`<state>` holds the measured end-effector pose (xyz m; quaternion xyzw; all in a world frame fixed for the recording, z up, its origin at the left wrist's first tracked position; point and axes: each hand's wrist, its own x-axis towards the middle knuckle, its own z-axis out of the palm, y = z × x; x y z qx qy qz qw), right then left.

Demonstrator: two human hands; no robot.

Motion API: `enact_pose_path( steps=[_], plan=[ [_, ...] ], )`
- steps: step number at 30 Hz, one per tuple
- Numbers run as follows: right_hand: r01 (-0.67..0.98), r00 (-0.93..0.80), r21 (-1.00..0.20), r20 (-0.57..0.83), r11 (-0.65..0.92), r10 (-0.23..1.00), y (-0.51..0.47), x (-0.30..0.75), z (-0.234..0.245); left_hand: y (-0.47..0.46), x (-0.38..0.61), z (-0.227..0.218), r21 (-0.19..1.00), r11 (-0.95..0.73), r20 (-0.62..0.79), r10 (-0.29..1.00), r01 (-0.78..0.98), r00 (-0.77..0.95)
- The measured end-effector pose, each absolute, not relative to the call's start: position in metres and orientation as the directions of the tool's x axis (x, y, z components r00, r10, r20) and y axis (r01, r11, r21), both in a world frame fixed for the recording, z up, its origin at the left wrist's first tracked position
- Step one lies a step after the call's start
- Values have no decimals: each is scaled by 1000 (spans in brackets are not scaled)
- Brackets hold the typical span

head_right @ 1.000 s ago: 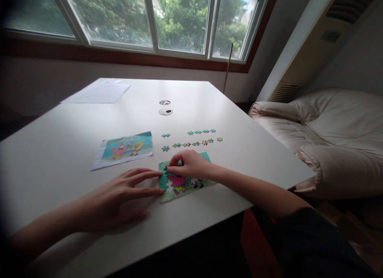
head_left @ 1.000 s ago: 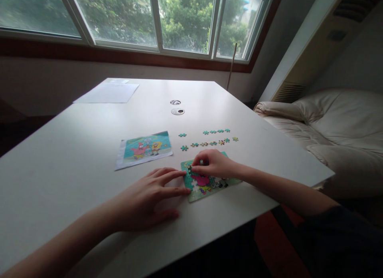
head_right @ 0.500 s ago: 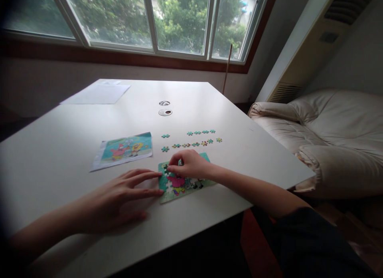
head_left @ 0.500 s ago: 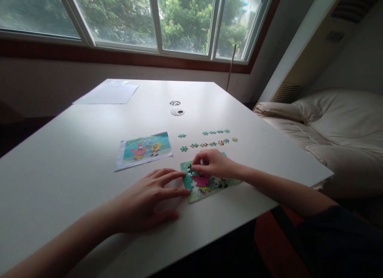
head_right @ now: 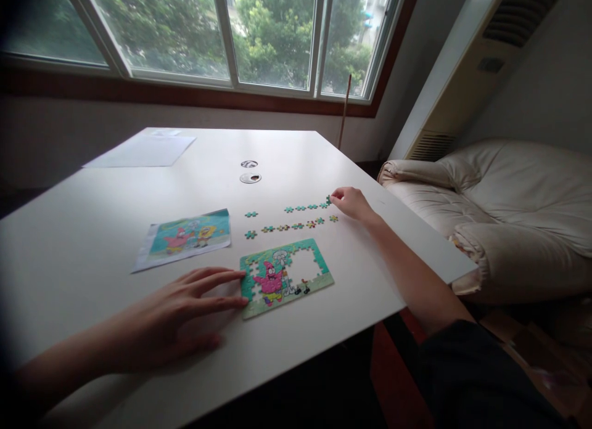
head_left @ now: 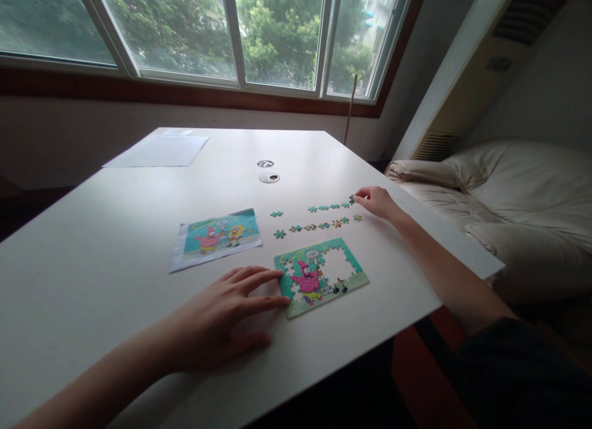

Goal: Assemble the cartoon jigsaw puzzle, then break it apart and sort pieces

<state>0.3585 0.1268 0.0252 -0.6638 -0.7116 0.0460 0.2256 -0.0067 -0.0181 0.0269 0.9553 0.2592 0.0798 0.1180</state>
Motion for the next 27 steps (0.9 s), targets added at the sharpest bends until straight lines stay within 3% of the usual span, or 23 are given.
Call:
enact_pose_path(
  steps=[11, 27],
  plan=[
    [911, 35, -411, 137, 25, 990, 143, 382, 8, -19, -7, 29, 227, -839, 48, 516, 494, 855],
    [889, 78, -458, 164, 6, 983, 144, 381, 6, -19, -8, 26, 211, -848, 62, 509, 487, 859]
  ],
)
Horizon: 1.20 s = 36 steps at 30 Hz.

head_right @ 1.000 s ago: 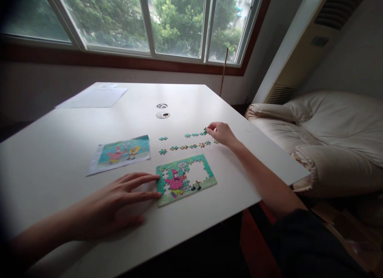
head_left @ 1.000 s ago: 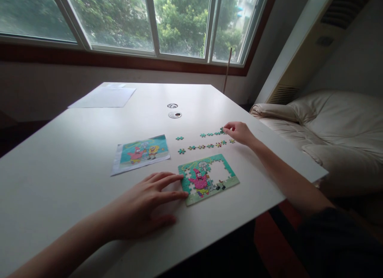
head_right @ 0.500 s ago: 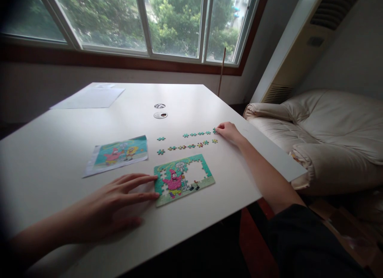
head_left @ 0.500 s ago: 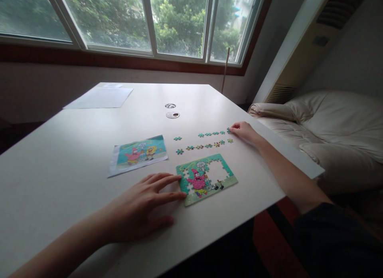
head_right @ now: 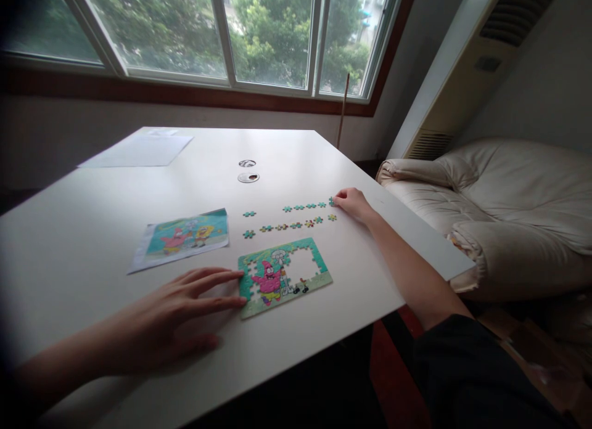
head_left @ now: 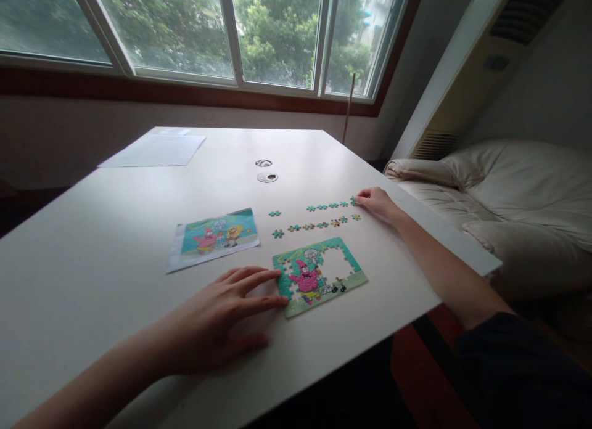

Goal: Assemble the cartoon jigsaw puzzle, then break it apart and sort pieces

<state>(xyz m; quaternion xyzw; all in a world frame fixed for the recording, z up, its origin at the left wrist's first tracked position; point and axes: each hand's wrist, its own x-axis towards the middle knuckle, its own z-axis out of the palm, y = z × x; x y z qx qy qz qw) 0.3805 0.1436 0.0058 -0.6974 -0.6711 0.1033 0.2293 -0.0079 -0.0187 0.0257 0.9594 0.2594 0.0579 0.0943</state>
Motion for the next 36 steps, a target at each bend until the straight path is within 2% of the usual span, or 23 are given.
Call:
enact_pose_path(
  steps=[4, 7, 9, 12, 15, 21, 36],
  plan=[
    [871, 84, -491, 186, 19, 979, 140, 371, 11, -18, -8, 25, 211, -849, 58, 506, 485, 861],
    [818, 16, -564, 218, 113, 976, 126, 343, 18, -18, -8, 25, 212, -849, 56, 505, 484, 862],
    [732, -142, -632, 223, 254, 964, 108, 314, 22, -18, -7, 25, 218, -849, 67, 506, 482, 860],
    [623, -391, -656, 209, 426, 896, 73, 269, 27, -18, -6, 25, 235, -848, 97, 506, 475, 857],
    [552, -519, -680, 172, 482, 837, 44, 238, 27, -17, -6, 24, 239, -846, 105, 511, 477, 853],
    [549, -527, -691, 151, 470, 836, 26, 225, 18, -18, -8, 22, 225, -846, 71, 508, 483, 858],
    [635, -495, -521, 293, 571, 818, 22, 224, 8, -18, -8, 24, 248, -844, 90, 510, 476, 856]
  ],
)
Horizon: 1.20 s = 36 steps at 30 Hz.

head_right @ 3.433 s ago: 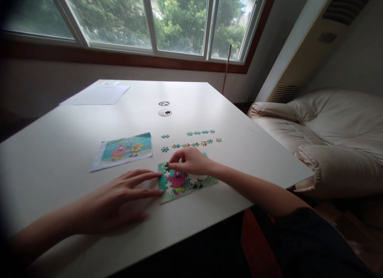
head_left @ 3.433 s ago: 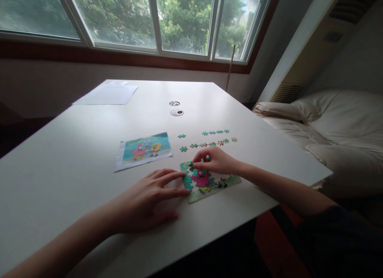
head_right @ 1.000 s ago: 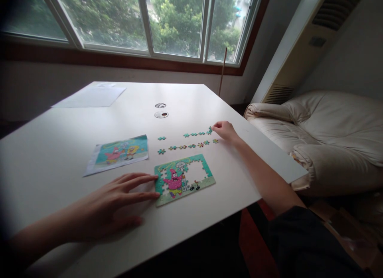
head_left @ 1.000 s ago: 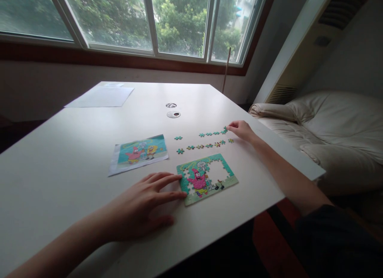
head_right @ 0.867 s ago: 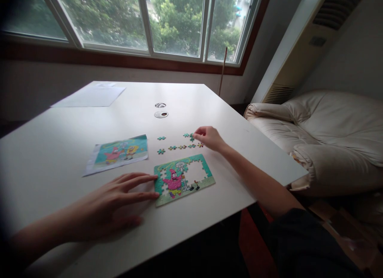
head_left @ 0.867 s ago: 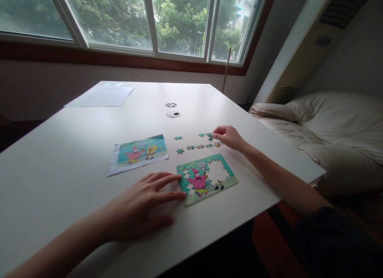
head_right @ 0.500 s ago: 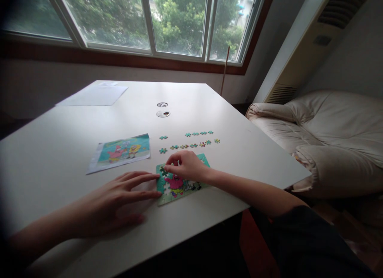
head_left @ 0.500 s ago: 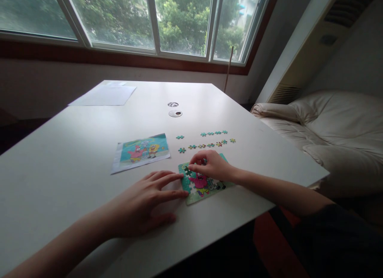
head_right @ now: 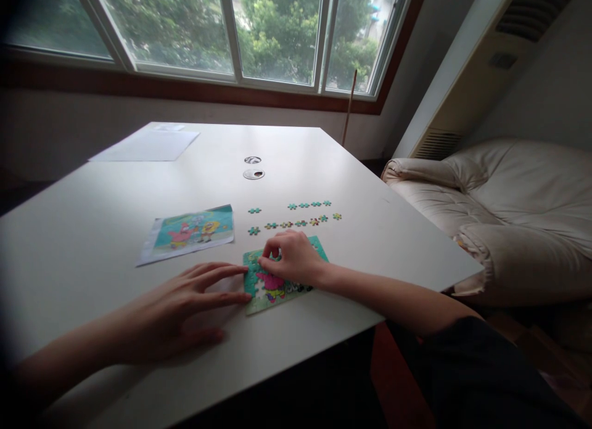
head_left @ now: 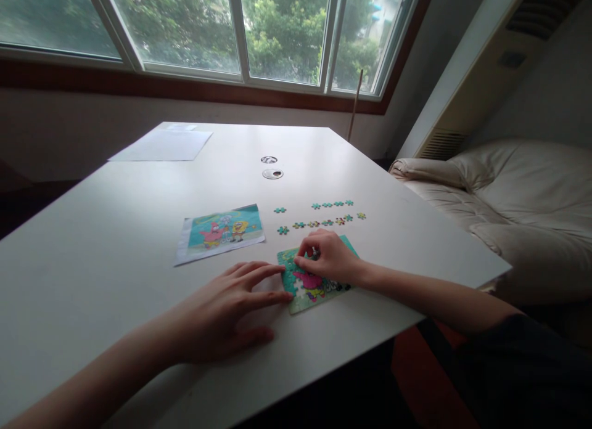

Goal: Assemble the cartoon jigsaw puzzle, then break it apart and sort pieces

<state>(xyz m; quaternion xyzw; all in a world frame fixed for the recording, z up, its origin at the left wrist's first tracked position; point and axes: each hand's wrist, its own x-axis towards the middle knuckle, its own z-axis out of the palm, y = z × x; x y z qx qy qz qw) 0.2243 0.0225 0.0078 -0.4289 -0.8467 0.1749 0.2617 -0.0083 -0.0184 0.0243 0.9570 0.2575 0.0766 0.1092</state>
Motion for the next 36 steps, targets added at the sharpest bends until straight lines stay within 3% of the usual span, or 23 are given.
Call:
enact_pose_path(
  steps=[15, 22, 30, 36],
  plan=[
    [606, -586, -431, 326, 669, 742, 22, 225, 8, -19, -8, 23, 263, -838, 88, 514, 478, 853],
    [610, -598, -435, 296, 662, 745, 24, 225, 9, -19, -7, 25, 249, -844, 82, 508, 476, 858],
    [476, -684, -503, 304, 721, 663, 39, 248, 27, -20, -7, 27, 245, -847, 73, 502, 472, 862],
    [536, -756, -395, 169, 746, 633, 63, 289, 44, -20, -9, 28, 256, -845, 83, 502, 469, 861]
  ],
)
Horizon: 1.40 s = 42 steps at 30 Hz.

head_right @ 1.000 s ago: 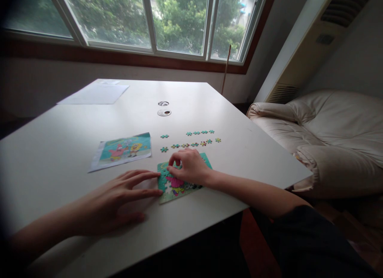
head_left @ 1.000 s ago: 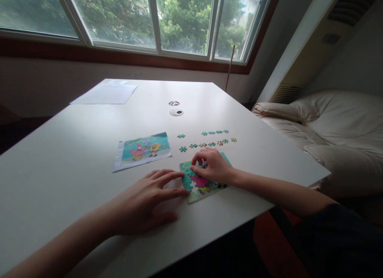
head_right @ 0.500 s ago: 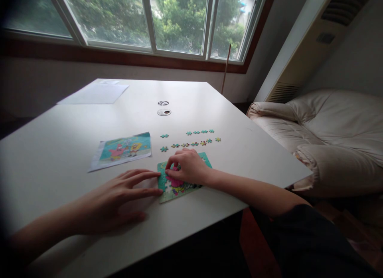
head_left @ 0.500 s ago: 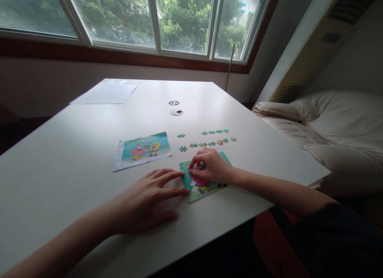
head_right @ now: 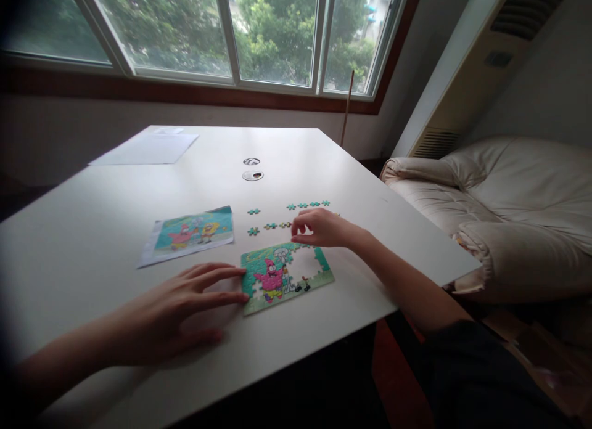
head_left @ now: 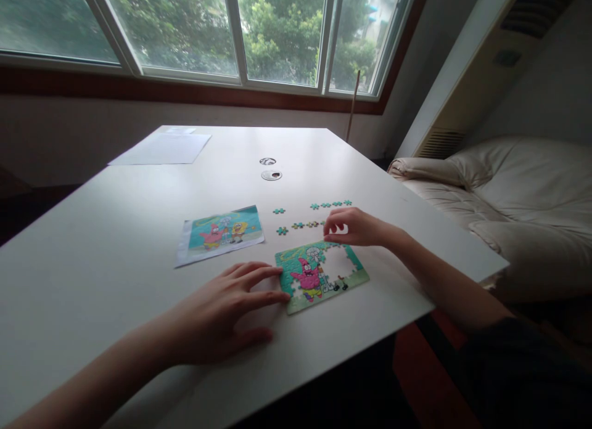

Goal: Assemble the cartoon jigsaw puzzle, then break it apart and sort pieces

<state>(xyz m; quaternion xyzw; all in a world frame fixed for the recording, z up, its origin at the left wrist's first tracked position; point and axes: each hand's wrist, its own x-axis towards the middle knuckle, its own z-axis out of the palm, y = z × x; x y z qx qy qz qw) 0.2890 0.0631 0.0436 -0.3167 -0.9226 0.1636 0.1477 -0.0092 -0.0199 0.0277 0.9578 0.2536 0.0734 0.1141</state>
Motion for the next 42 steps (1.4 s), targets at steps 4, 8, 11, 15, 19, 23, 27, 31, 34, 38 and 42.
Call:
enact_pose_path(
  steps=[4, 8, 11, 15, 19, 23, 27, 31, 34, 38, 42],
  plan=[
    [637, -730, -371, -7, 676, 684, 76, 312, 44, -19, -11, 29, 239, -842, 66, 510, 483, 857],
    [694, -690, -385, -113, 609, 715, 79, 319, 43, -17, -13, 30, 236, -837, 57, 520, 495, 852],
    [694, -686, -402, -118, 597, 718, 78, 317, 43, -16, -14, 29, 240, -839, 90, 521, 489, 849],
    [681, -693, -435, -121, 589, 711, 79, 316, 42, -17, -13, 29, 247, -841, 92, 515, 482, 852],
    [681, -690, -459, -138, 571, 711, 80, 316, 41, -19, -12, 30, 253, -839, 67, 511, 481, 857],
    [674, -691, -475, -135, 566, 710, 80, 313, 39, -21, -9, 33, 243, -839, 60, 515, 488, 855],
    [656, -696, -496, -107, 568, 710, 79, 310, 37, -21, -8, 36, 215, -853, 71, 500, 476, 863],
    [648, -697, -504, -91, 571, 711, 78, 308, 37, -20, -9, 35, 201, -856, 52, 495, 476, 867],
    [640, -705, -503, -82, 581, 704, 78, 309, 37, -19, -9, 34, 195, -850, 42, 506, 489, 862],
    [642, -707, -499, -94, 582, 700, 79, 309, 35, -19, -10, 31, 171, -856, 63, 504, 488, 861],
    [652, -704, -496, -116, 574, 700, 80, 310, 35, -18, -11, 30, 158, -864, 78, 494, 478, 866]
  ],
)
